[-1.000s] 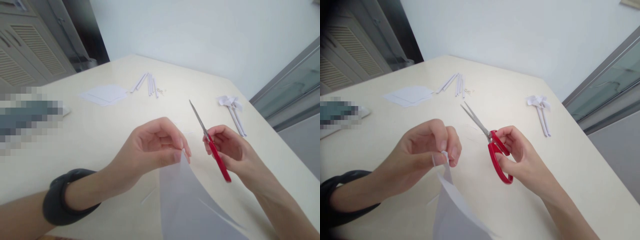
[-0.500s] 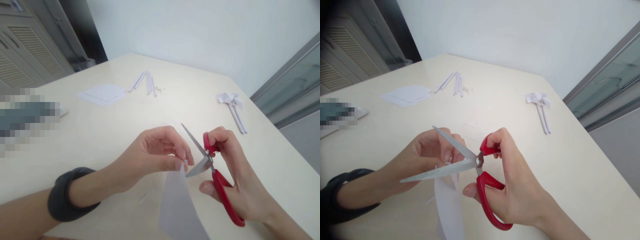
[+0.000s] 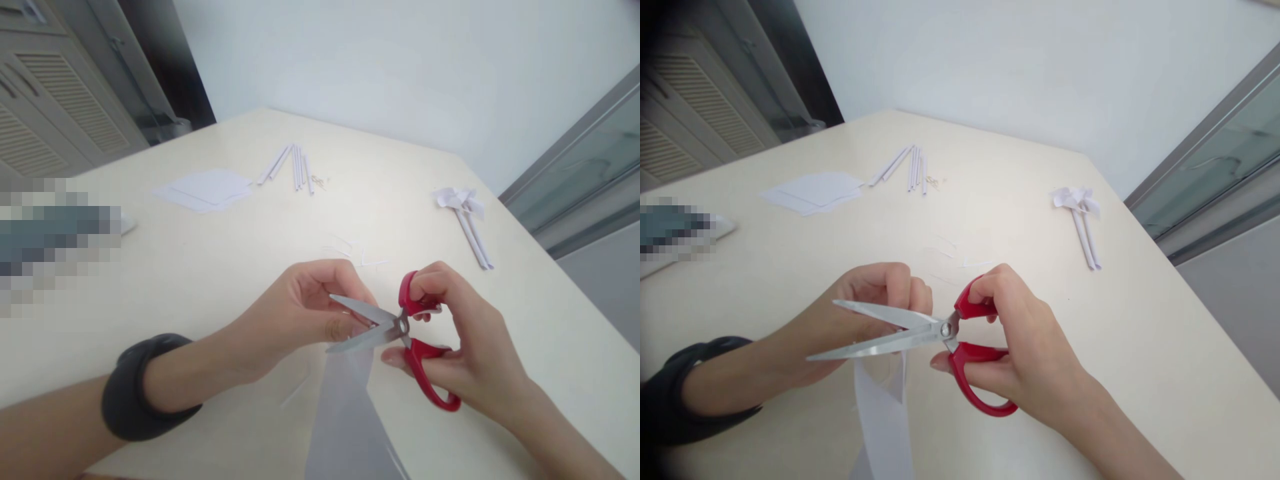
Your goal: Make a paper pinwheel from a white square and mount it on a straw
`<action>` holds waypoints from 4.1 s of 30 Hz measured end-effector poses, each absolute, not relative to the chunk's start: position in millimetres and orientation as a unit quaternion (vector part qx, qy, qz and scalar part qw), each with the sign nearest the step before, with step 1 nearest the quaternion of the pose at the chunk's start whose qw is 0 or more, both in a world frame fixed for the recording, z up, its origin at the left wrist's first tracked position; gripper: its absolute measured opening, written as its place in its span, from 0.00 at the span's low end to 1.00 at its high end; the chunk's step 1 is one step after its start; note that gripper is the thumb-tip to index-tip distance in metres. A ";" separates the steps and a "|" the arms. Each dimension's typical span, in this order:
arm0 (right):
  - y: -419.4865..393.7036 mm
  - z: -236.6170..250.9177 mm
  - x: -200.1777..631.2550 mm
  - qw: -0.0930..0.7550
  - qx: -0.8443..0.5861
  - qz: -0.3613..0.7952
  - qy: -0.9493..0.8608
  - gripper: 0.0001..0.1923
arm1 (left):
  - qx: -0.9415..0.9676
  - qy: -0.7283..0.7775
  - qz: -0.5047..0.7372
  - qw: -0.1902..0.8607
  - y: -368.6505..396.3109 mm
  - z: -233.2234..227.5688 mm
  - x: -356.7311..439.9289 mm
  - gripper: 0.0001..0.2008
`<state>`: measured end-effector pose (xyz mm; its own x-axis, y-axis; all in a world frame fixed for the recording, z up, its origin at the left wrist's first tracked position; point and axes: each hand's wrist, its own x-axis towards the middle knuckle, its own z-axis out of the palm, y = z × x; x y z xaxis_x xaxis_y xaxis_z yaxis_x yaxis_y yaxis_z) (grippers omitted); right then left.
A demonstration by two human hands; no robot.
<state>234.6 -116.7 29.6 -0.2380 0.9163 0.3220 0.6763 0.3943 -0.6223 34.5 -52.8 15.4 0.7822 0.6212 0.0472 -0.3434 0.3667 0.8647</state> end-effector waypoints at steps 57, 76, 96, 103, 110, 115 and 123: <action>-111.7 32.6 237.9 0.377 -0.548 0.357 -0.656 0.20 | 0.486 0.159 0.287 0.810 -52.0 19.2 36.7 0.09; -120.4 32.2 233.8 0.337 -0.525 0.249 -0.741 0.24 | 0.487 0.162 0.283 0.810 -51.2 15.0 33.4 0.06; -121.4 30.7 233.3 0.316 -0.538 0.228 -0.748 0.25 | 0.472 0.186 0.268 0.819 -50.9 25.4 36.9 0.10; -121.1 28.9 231.3 0.312 -0.542 0.227 -0.746 0.24 | 0.467 0.166 0.271 0.825 -51.1 18.1 36.7 0.08; -120.6 29.2 230.1 0.307 -0.546 0.223 -0.747 0.24 | 0.471 0.166 0.269 0.824 -51.6 19.9 35.9 0.08; -121.6 28.5 230.1 0.300 -0.560 0.216 -0.741 0.23 | 0.472 0.174 0.267 0.822 -51.4 21.9 36.4 0.09; -122.4 26.9 229.9 0.303 -0.566 0.235 -0.730 0.21 | 0.471 0.149 0.286 0.821 -53.1 17.9 37.0 0.09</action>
<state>229.9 -122.4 26.9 -0.1759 0.9684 0.1770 0.6841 0.2495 -0.6854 37.0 -53.1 17.9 0.7915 0.6106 0.0240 -0.3294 0.3932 0.8584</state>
